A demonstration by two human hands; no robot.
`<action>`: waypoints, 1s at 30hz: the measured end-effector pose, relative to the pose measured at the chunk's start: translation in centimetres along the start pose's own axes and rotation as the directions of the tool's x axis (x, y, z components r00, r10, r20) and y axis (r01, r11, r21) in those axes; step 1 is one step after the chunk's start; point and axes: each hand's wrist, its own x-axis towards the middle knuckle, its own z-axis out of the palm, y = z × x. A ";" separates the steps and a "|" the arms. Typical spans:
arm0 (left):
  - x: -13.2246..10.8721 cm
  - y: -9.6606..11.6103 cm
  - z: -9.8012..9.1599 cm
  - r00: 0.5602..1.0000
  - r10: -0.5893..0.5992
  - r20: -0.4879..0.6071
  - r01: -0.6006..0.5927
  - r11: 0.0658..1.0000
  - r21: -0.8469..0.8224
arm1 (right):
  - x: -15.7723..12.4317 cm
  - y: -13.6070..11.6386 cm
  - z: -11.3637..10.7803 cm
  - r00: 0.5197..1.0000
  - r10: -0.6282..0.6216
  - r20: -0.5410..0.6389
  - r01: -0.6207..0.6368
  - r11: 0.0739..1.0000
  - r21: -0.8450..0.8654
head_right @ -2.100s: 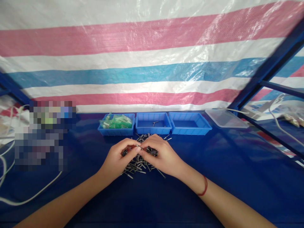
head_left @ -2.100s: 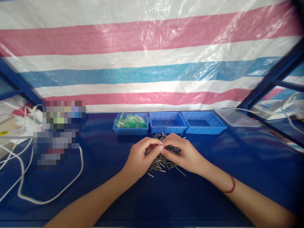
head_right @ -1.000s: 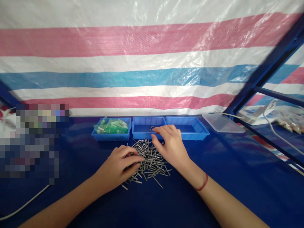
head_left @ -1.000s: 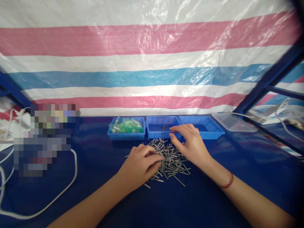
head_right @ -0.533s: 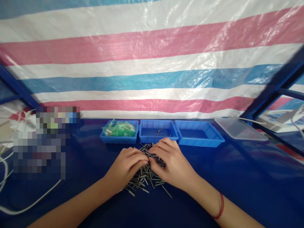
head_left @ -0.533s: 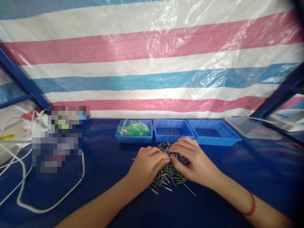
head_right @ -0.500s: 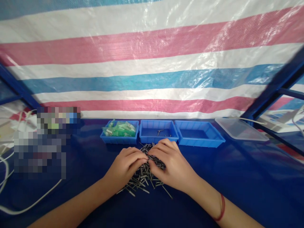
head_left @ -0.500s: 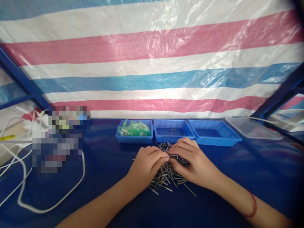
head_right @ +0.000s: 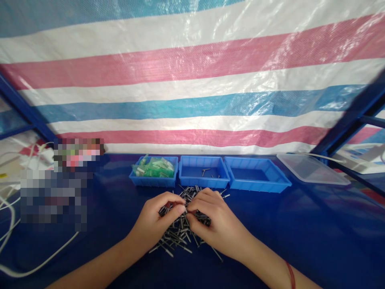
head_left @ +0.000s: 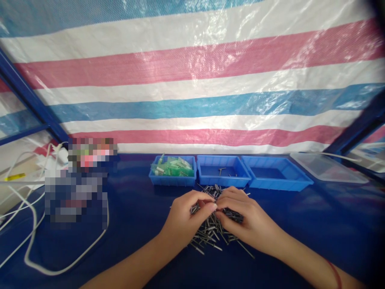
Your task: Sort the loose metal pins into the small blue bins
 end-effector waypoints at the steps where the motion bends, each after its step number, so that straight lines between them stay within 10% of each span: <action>1: 0.0 0.0 0.0 1.000 -0.002 0.007 0.002 1.000 -0.001 | 0.0 -0.1 0.0 1.000 0.004 0.000 -0.004 1.000 0.007; 14: -0.1 0.0 0.1 1.000 0.017 -0.001 -0.017 1.000 -0.008 | 0.0 -0.1 0.0 0.999 0.035 0.018 -0.036 0.993 0.111; 30: -0.3 -0.5 -0.2 0.991 0.095 0.098 -0.113 0.973 0.199 | 0.2 1.4 -1.8 0.962 -0.025 -0.273 0.004 0.997 -0.077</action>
